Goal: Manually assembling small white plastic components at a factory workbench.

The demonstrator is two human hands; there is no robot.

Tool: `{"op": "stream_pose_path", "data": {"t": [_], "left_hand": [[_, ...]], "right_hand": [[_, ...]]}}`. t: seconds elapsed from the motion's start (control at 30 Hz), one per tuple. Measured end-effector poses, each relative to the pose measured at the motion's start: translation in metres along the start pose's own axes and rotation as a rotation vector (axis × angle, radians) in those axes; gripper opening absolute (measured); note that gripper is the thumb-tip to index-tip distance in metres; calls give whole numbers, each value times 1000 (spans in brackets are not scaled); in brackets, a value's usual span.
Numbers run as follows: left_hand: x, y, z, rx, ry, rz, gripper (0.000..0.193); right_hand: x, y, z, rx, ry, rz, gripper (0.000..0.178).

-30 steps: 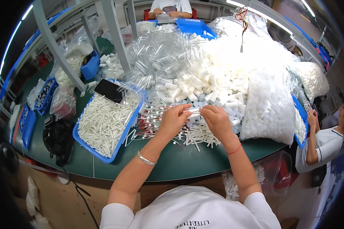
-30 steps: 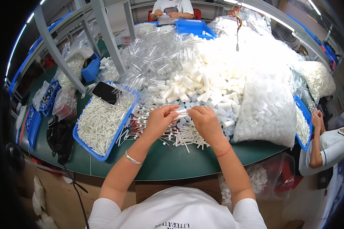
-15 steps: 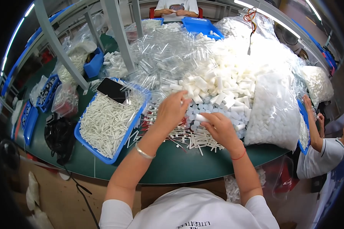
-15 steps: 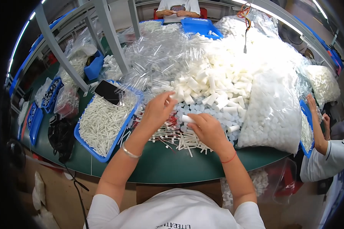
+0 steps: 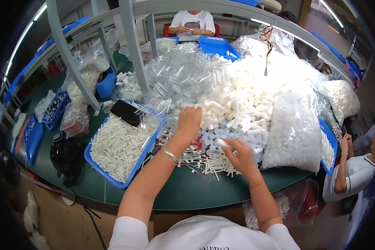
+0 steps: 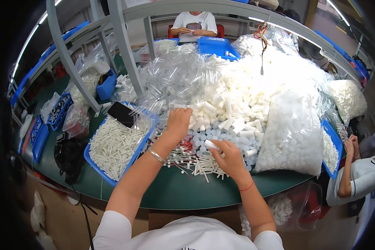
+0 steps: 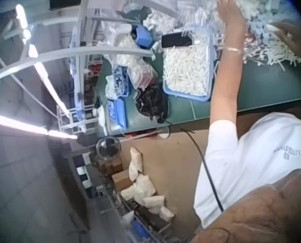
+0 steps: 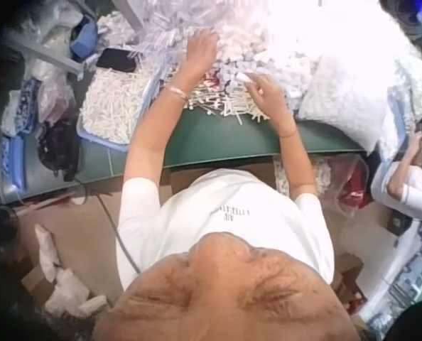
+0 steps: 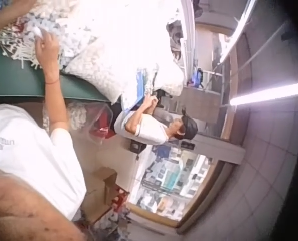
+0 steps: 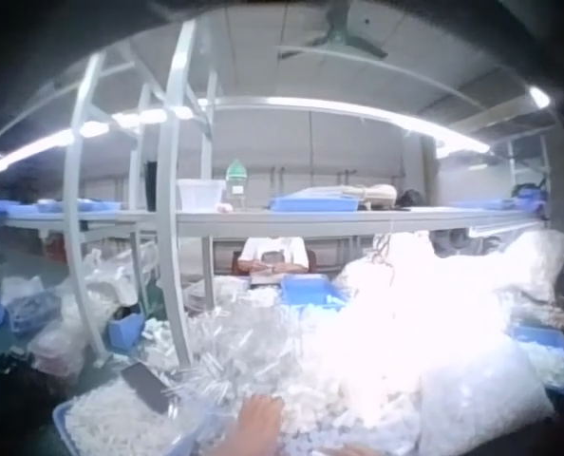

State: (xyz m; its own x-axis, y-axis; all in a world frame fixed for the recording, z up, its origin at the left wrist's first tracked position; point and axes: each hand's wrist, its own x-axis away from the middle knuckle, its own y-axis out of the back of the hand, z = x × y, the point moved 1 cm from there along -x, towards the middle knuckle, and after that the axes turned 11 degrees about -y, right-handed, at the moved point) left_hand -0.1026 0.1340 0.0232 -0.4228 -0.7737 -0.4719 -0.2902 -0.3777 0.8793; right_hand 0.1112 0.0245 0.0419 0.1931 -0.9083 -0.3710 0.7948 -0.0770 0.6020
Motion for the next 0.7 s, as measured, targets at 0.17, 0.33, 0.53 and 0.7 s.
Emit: {"op": "stream_pose_path", "data": {"t": [0.17,0.33,0.53,0.7], "left_hand": [[6,17,-7,102,46,-123,31],[36,47,-38,794,51,-35,32],[66,63,-71,1281,205,57,37],[76,78,-79,1248,285,110,29]], "right_hand": [[0,0,2,-68,-55,-62,24],[-7,6,9,-224,-74,-140,27],[-2,13,31,-286,-35,-106,27],[13,26,36,-58,94,37,28]]}}
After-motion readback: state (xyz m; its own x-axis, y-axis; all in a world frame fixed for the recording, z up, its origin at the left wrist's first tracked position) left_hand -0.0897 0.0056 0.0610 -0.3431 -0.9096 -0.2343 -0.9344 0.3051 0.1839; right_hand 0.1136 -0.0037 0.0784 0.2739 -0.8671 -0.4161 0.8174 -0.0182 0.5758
